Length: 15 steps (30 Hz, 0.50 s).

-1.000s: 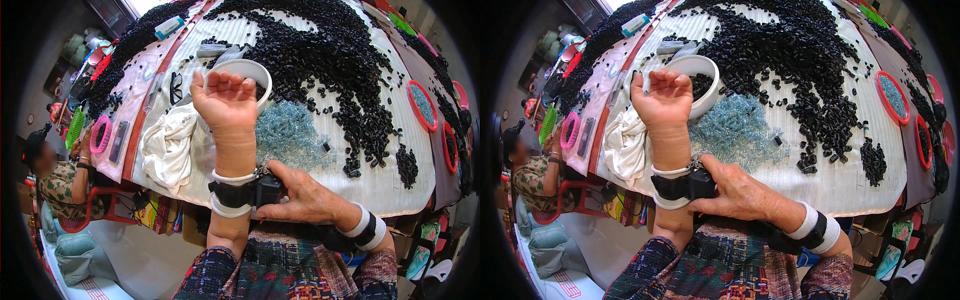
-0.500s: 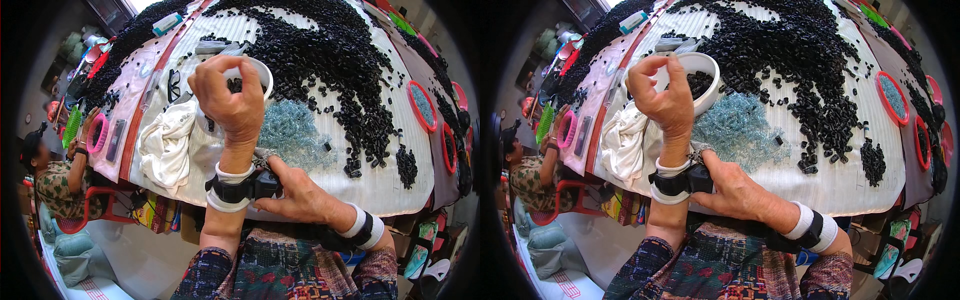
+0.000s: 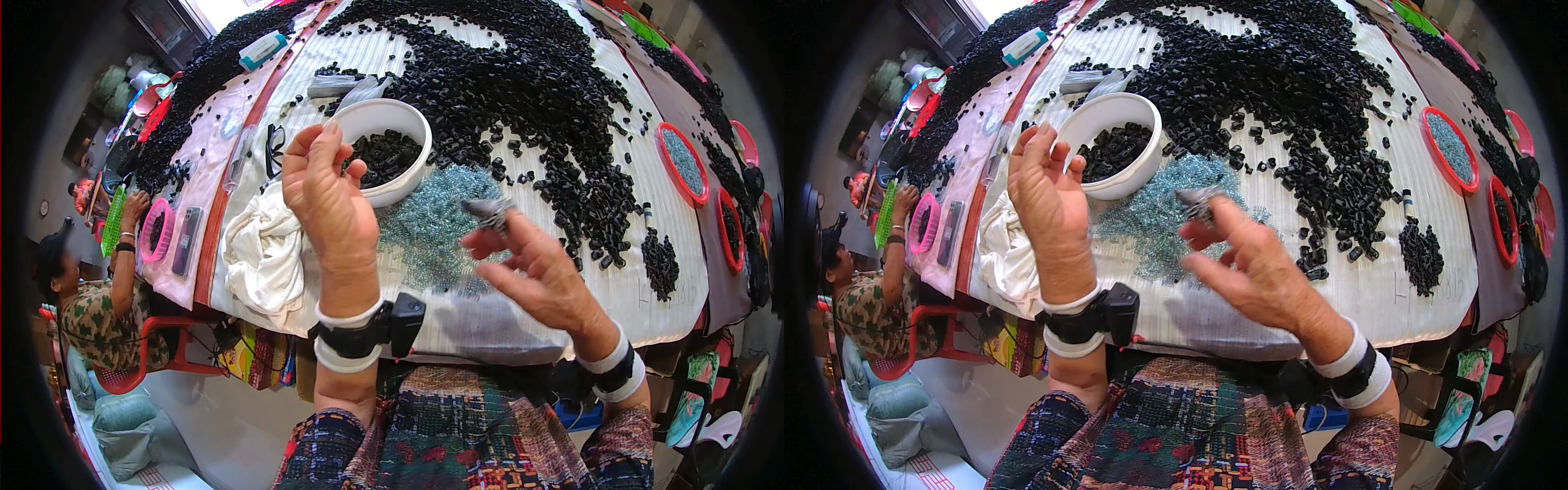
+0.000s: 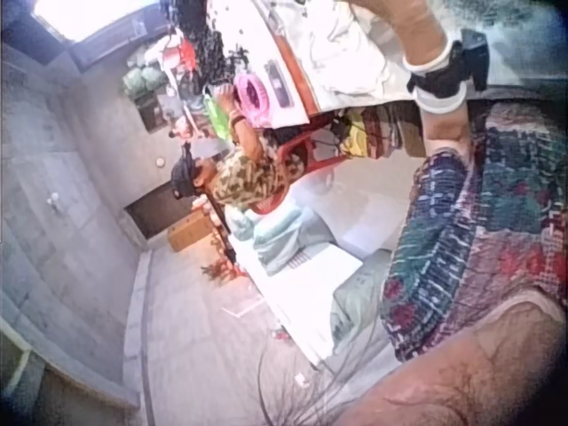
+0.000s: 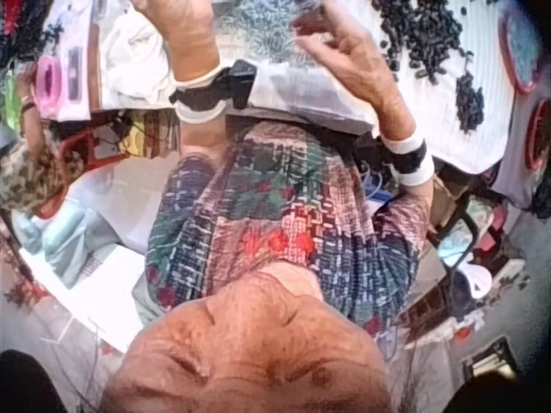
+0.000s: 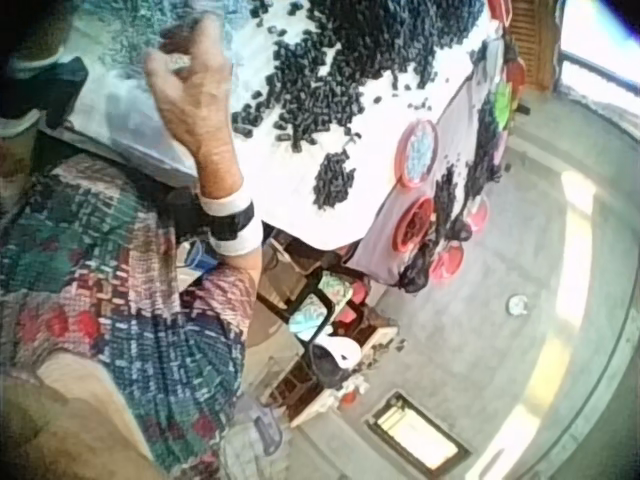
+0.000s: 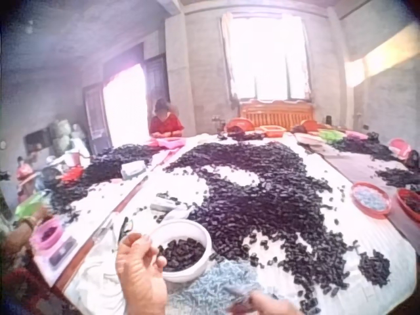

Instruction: Manually assembling or sorting small black plastic components at a workshop table.

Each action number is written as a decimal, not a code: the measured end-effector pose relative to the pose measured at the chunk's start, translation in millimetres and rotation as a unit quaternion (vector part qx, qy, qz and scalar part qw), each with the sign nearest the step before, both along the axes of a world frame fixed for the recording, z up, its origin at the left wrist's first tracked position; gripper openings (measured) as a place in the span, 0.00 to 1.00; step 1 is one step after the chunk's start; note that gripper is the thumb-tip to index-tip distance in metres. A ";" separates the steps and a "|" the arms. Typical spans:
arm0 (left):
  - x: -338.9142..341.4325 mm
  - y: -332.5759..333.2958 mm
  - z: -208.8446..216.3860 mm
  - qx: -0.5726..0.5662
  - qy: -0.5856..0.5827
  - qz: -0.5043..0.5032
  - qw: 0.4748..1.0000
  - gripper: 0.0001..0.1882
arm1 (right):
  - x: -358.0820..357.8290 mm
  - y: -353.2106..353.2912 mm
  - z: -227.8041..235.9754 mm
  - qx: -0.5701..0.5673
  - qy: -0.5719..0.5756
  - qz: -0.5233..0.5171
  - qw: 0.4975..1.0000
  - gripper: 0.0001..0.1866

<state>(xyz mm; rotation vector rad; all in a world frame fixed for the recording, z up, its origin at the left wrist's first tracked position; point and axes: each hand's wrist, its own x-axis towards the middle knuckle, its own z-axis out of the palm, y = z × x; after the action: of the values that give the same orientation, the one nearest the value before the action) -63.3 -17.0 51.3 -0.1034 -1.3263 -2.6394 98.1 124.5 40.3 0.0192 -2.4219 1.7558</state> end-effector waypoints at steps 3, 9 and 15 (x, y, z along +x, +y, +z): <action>3.2 -15.0 5.3 0.090 -0.126 -0.153 0.976 0.12 | 9.1 22.8 -5.5 -0.020 -0.029 -0.065 0.997 0.21; 2.6 -19.6 -10.3 0.141 -0.177 -0.263 0.938 0.08 | 19.9 28.3 -20.0 0.026 -0.044 -0.076 0.996 0.14; 4.3 -9.5 -10.4 0.126 -0.187 -0.211 0.951 0.09 | 13.0 2.0 5.5 0.107 0.012 -0.034 0.994 0.13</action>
<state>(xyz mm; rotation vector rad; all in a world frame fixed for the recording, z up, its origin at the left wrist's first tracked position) -59.0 -26.5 40.9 0.1796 -1.1500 -3.3008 111.1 126.5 45.8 -0.0180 -2.5494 1.4534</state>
